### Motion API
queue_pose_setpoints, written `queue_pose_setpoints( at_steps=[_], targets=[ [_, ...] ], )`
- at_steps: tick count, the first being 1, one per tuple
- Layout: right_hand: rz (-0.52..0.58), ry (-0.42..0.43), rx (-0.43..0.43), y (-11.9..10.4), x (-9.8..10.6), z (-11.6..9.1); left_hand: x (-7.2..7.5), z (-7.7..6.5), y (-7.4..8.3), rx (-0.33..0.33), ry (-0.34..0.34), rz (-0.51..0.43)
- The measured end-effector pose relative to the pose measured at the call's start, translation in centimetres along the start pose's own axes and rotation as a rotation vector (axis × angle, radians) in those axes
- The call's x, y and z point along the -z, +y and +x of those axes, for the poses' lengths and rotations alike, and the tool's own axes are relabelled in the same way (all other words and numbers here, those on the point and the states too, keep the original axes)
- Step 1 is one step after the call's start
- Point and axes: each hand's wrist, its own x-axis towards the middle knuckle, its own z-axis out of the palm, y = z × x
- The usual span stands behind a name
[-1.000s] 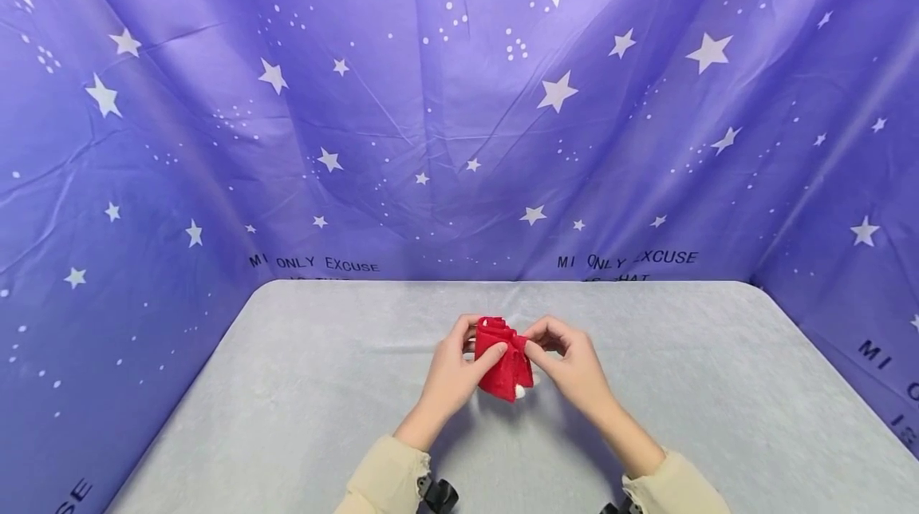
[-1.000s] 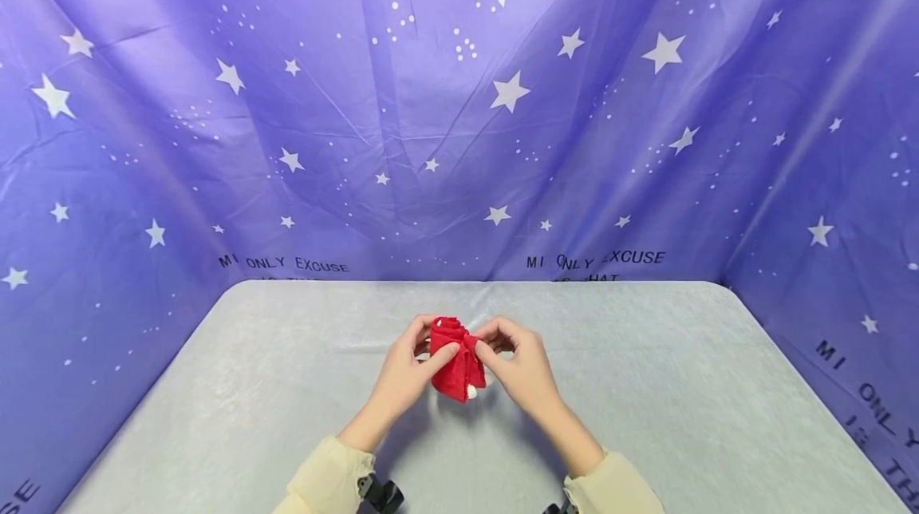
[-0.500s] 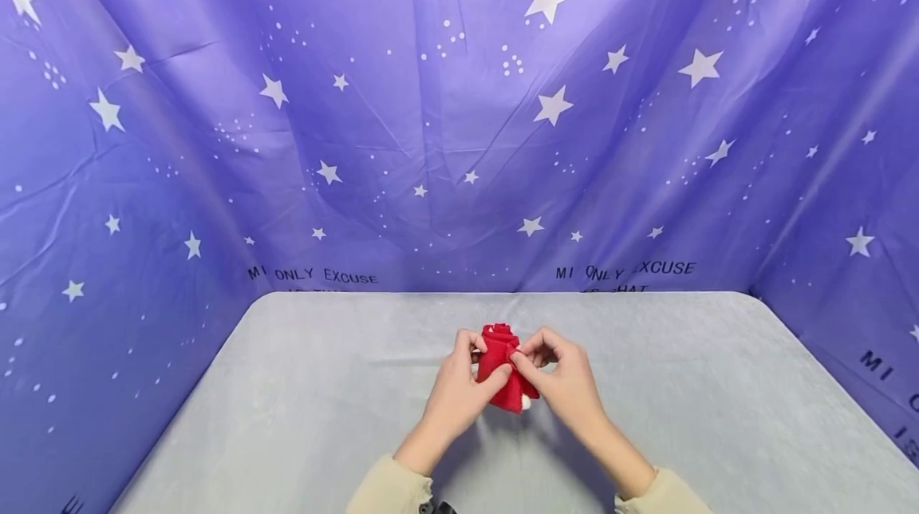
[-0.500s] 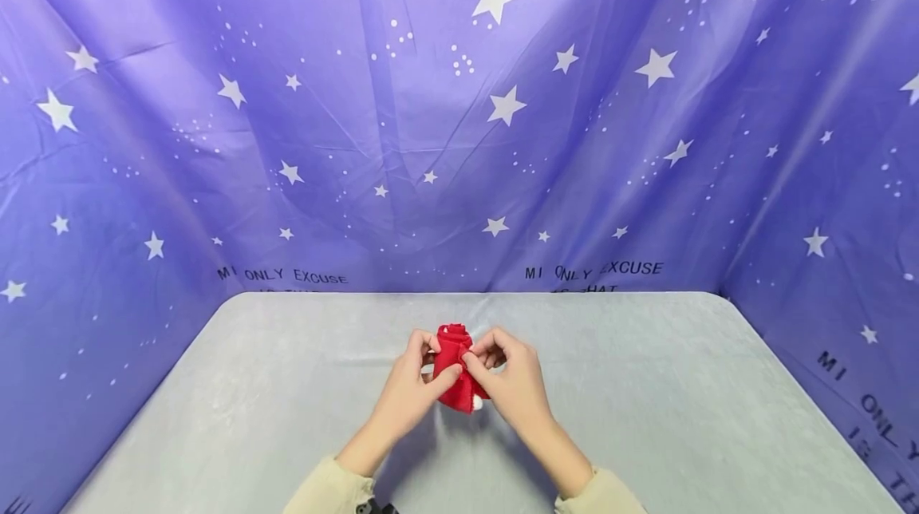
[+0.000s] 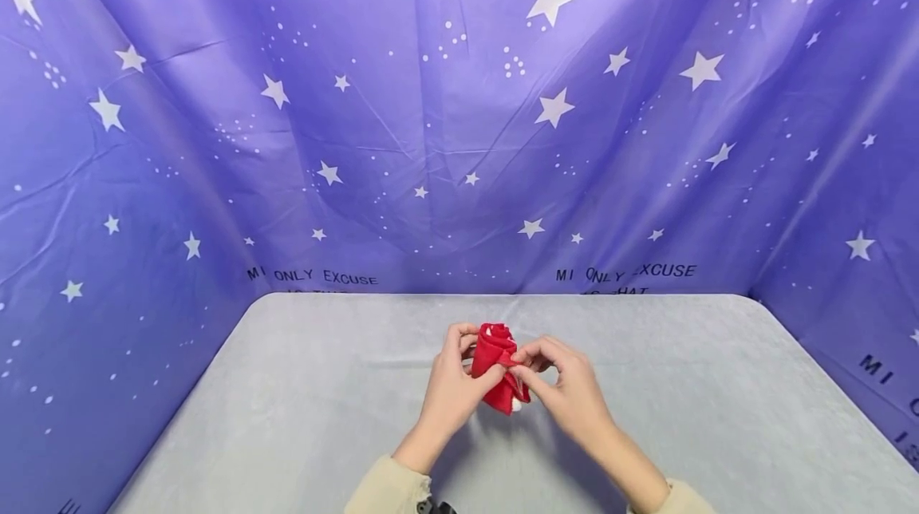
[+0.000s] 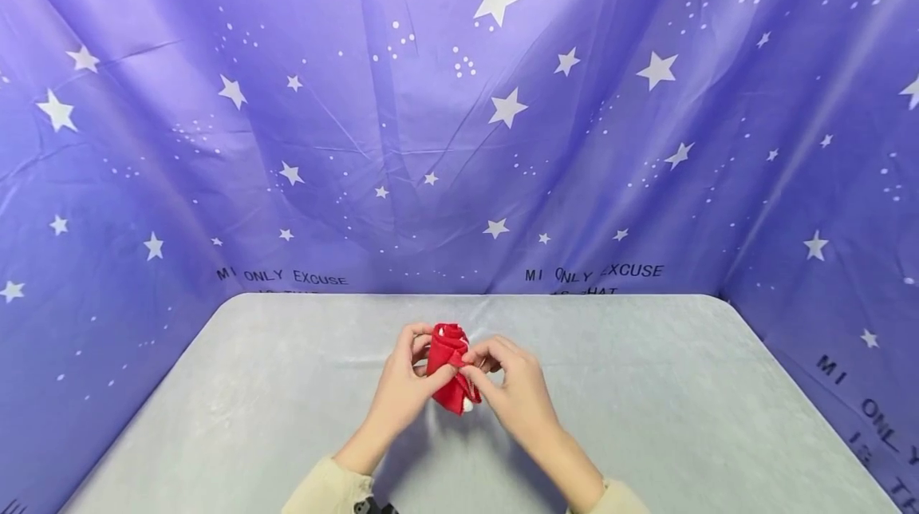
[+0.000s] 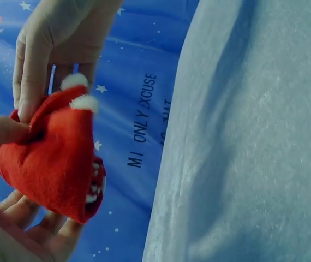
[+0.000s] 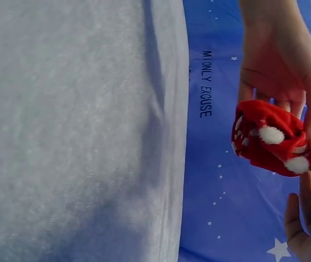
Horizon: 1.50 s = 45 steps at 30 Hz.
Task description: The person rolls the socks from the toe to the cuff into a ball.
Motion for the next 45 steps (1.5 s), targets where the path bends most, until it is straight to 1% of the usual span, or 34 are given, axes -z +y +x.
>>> queue_pose_setpoints(
  at_steps=[1,3,5,7,9,12,15,18,20,23,27,30,32,36,38,40,43,45],
  targets=[
    [-0.002,0.01,0.003,-0.1,0.0,0.0,0.0,0.0,0.0,-0.003,-0.003,-0.007],
    [0.017,0.021,-0.018,-0.4,0.2,0.1,0.0,0.0,0.1,-0.008,-0.005,-0.017],
    [0.07,0.014,-0.076,-0.6,0.5,0.3,0.0,-0.1,0.4,-0.007,-0.008,-0.024],
    [0.143,0.002,-0.146,-0.8,0.8,0.5,0.0,-0.1,0.7,-0.009,-0.011,-0.012],
    [0.216,-0.014,-0.211,-0.8,1.1,0.6,-0.1,-0.2,1.0,-0.012,-0.016,0.01],
    [0.314,-0.06,-0.273,-0.9,1.7,0.6,-0.3,-0.2,1.4,-0.024,-0.026,0.063],
    [0.405,-0.14,-0.327,-0.9,2.4,0.6,-0.4,-0.4,1.4,-0.027,-0.074,0.06],
    [0.482,-0.216,-0.361,-0.9,3.2,0.7,-0.4,-0.4,1.3,-0.033,-0.163,0.019],
    [0.511,-0.256,-0.359,-0.7,3.7,0.8,-0.5,-0.5,1.1,-0.045,-0.215,0.0],
    [0.51,-0.306,-0.324,-0.3,4.3,1.2,-0.5,-0.4,1.0,-0.075,-0.279,-0.002],
    [0.447,-0.369,-0.291,-0.1,4.8,1.7,-0.4,-0.4,1.0,-0.106,-0.356,-0.006],
    [0.405,-0.412,-0.265,0.1,5.0,2.1,-0.3,-0.5,1.0,-0.134,-0.394,-0.039],
    [0.411,-0.44,-0.259,0.3,5.1,2.3,-0.1,-0.7,1.1,-0.151,-0.396,-0.077],
    [0.482,-0.481,-0.27,0.4,5.3,2.6,0.5,-1.3,1.8,-0.196,-0.379,-0.137],
    [0.523,-0.487,-0.269,0.3,5.4,2.8,0.7,-1.5,2.3,-0.229,-0.359,-0.148],
    [0.569,-0.489,-0.265,0.1,5.3,2.9,0.9,-1.6,2.8,-0.285,-0.342,-0.167],
    [0.654,-0.501,-0.264,0.1,5.0,3.1,1.2,-1.6,3.4,-0.352,-0.311,-0.216],
    [0.72,-0.514,-0.276,0.2,4.7,2.9,1.2,-1.7,3.5,-0.379,-0.304,-0.25]
  ],
)
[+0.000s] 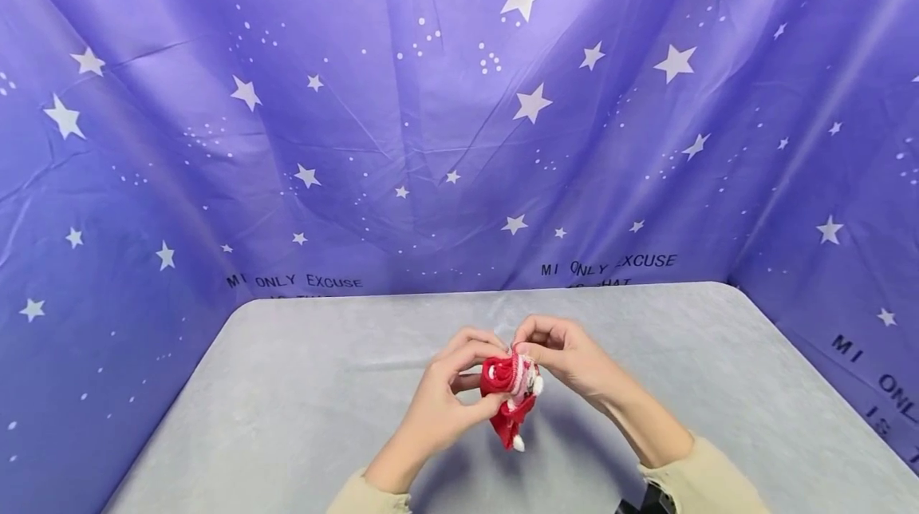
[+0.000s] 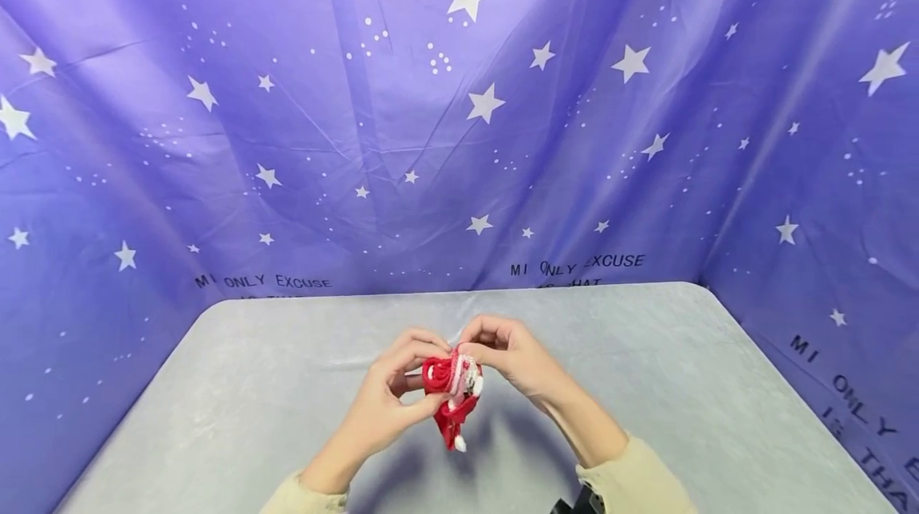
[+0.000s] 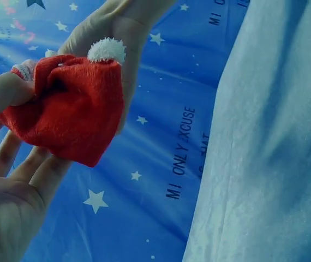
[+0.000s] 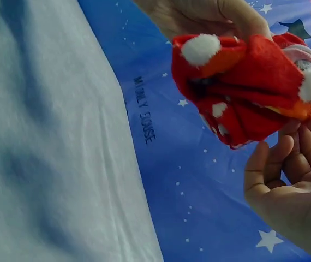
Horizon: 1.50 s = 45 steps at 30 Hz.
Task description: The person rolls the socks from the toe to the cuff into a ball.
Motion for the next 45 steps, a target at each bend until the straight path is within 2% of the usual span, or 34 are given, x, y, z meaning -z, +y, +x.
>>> queue_pose_setpoints(
  at_steps=[3,6,9,13,17,20,22,26,30,34,36,39,45],
  targets=[
    [0.118,-0.022,-0.034,0.5,-0.3,-0.1,-0.1,-0.2,0.1,-0.019,0.008,0.005],
    [0.215,-0.009,-0.103,1.1,-0.8,-0.4,-0.4,-0.6,-0.1,-0.029,0.016,0.027],
    [0.269,0.036,-0.16,1.6,-1.5,-0.7,-0.7,-1.3,-0.5,-0.05,0.051,0.041],
    [0.289,0.136,-0.2,2.2,-2.6,-1.1,-1.5,-2.4,-1.0,-0.034,0.131,0.032],
    [0.226,0.297,-0.228,2.1,-3.3,-0.9,-2.2,-2.5,-1.3,-0.008,0.218,0.042],
    [0.103,0.402,-0.242,1.6,-3.4,-0.2,-2.5,-1.9,-1.3,0.001,0.285,0.062],
    [0.021,0.44,-0.242,1.3,-3.4,0.1,-2.7,-1.7,-1.2,-0.002,0.322,0.076],
    [-0.092,0.462,-0.248,1.1,-3.5,0.1,-3.0,-1.8,-1.1,-0.01,0.366,0.101],
    [-0.106,0.507,-0.244,1.0,-3.6,-0.4,-3.0,-2.0,-1.3,0.028,0.382,0.099],
    [-0.123,0.534,-0.217,0.7,-3.8,-0.5,-2.2,-1.3,-1.5,0.062,0.424,0.103],
    [-0.15,0.518,-0.186,0.5,-3.8,-0.3,-1.7,-0.8,-1.5,0.047,0.439,0.123],
    [-0.216,0.495,-0.134,0.2,-3.6,0.0,-1.1,0.1,-1.5,0.015,0.433,0.155],
    [-0.329,0.535,-0.111,-0.3,-2.7,0.4,-0.8,0.9,-1.4,0.011,0.411,0.157]
  ],
)
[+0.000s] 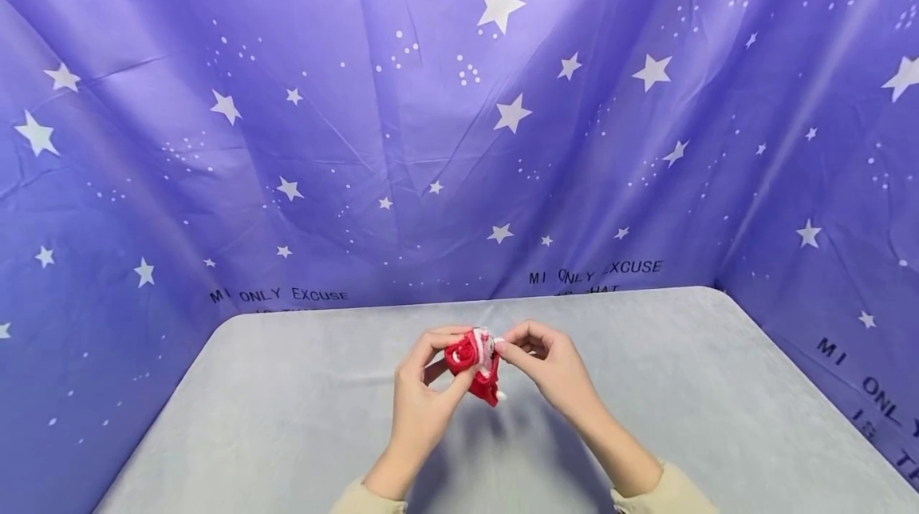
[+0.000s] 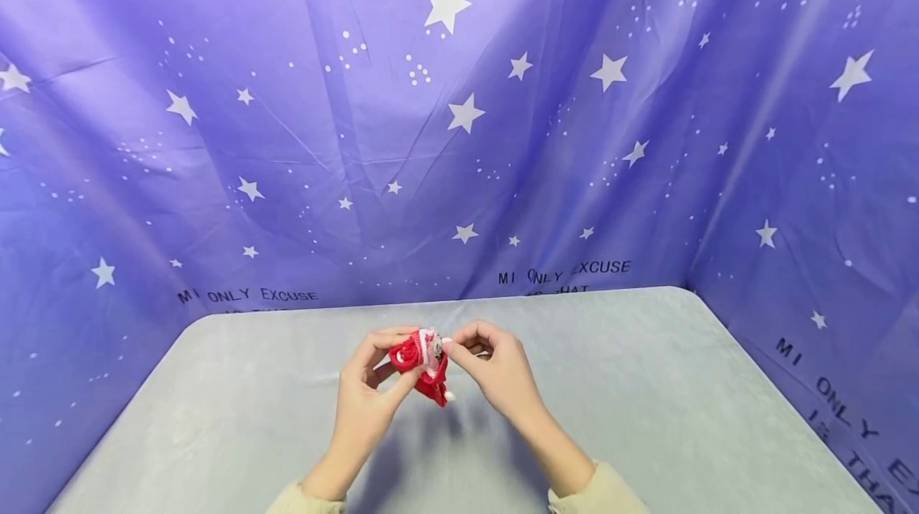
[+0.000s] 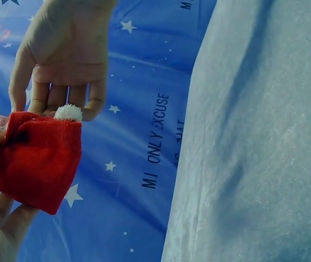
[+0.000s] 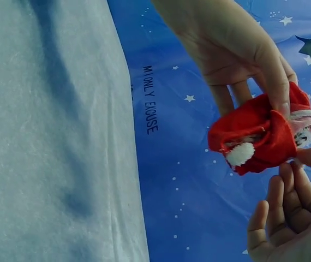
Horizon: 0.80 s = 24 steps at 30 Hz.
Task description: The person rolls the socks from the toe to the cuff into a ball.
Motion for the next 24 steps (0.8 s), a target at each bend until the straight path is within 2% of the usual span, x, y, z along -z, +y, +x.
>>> queue_pose_setpoints(
  at_steps=[4,7,12,17,20,24],
  targets=[
    [0.003,-0.018,0.012,0.0,0.3,0.3,0.3,0.1,0.0,0.017,-0.009,-0.027],
    [0.03,-0.033,0.013,0.1,0.6,0.3,0.7,0.2,0.0,0.048,-0.03,-0.084],
    [0.07,-0.069,0.003,0.2,1.3,0.1,1.6,0.1,0.3,0.117,-0.066,-0.213],
    [0.107,-0.131,-0.011,0.1,2.0,-0.2,2.4,0.0,0.7,0.119,-0.096,-0.378],
    [0.137,-0.162,-0.044,0.1,2.0,-0.3,2.6,0.0,0.9,0.122,-0.113,-0.486],
    [0.259,-0.281,-0.125,0.6,1.7,-0.3,2.4,0.3,1.1,0.167,-0.148,-0.566]
  ],
)
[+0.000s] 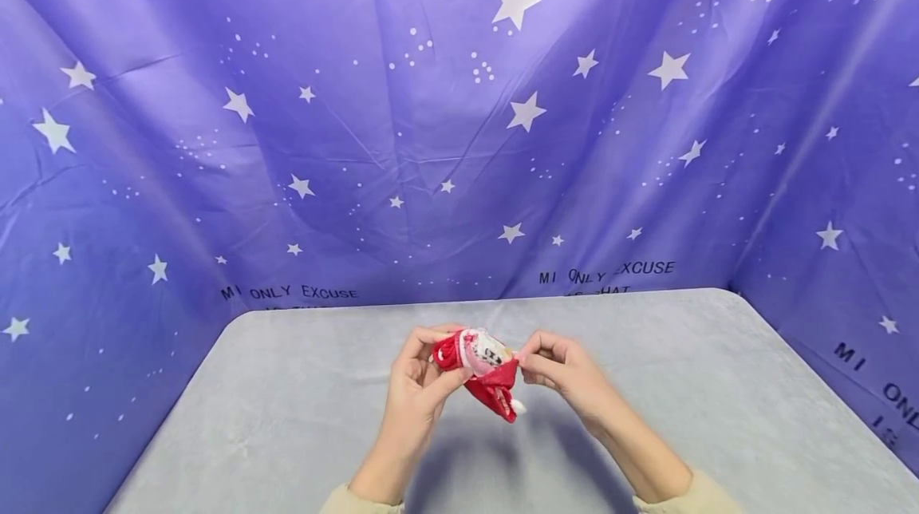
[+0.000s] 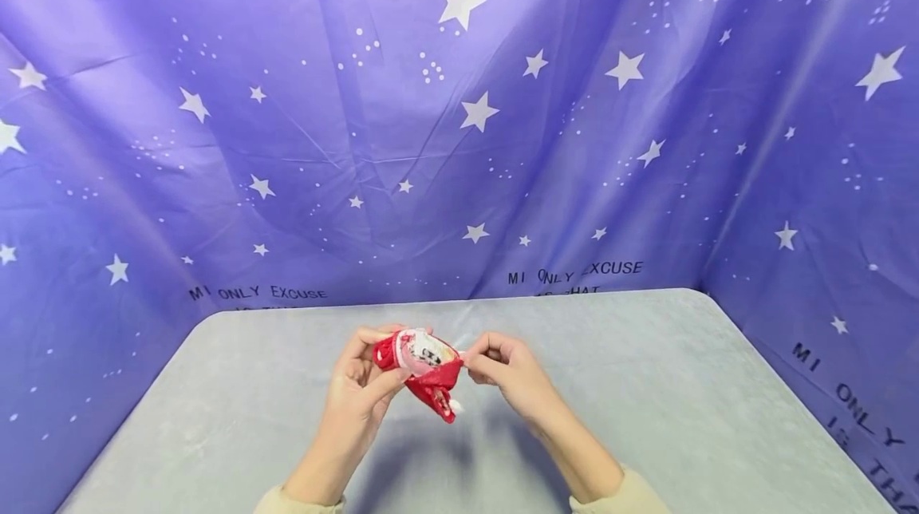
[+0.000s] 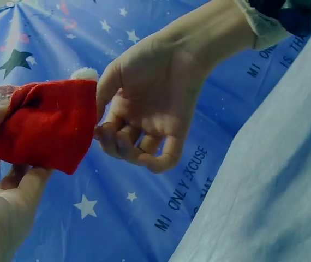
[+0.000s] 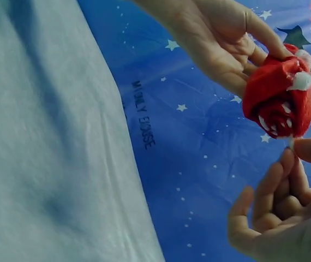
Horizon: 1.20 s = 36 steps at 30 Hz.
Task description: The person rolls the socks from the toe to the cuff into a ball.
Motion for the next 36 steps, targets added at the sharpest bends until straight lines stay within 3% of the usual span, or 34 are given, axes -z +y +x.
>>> queue_pose_setpoints(
  at_steps=[5,8,10,12,16,18,20,24,31,36],
  targets=[
    [0.233,-0.272,-0.085,1.1,0.5,0.1,0.0,0.2,0.1,0.057,-0.072,0.045],
    [0.281,-0.331,-0.109,1.4,0.5,0.1,0.3,0.3,0.1,0.055,-0.113,0.119],
    [0.207,-0.268,-0.07,1.5,0.1,0.0,0.4,0.4,0.1,0.063,-0.112,0.161],
    [0.053,-0.138,0.043,1.4,-0.6,-0.2,0.6,0.5,0.0,0.084,-0.094,0.197],
    [-0.35,0.147,0.412,1.4,-1.7,-0.3,0.8,0.7,-0.2,0.145,-0.053,0.245],
    [-0.474,0.213,0.568,1.4,-1.9,-0.3,0.9,0.8,-0.3,0.172,-0.042,0.254],
    [-0.562,0.216,0.659,1.3,-1.9,-0.3,1.0,0.8,-0.4,0.2,-0.038,0.256],
    [-0.649,0.145,0.694,1.1,-1.7,-0.2,1.0,0.9,-0.4,0.252,-0.027,0.267],
    [-0.676,0.044,0.843,0.8,-1.3,0.1,0.7,1.5,-0.5,0.343,0.072,0.214],
    [-0.745,-0.029,0.817,1.0,-1.5,-0.5,0.8,1.6,-0.7,0.396,0.174,0.146]
  ],
)
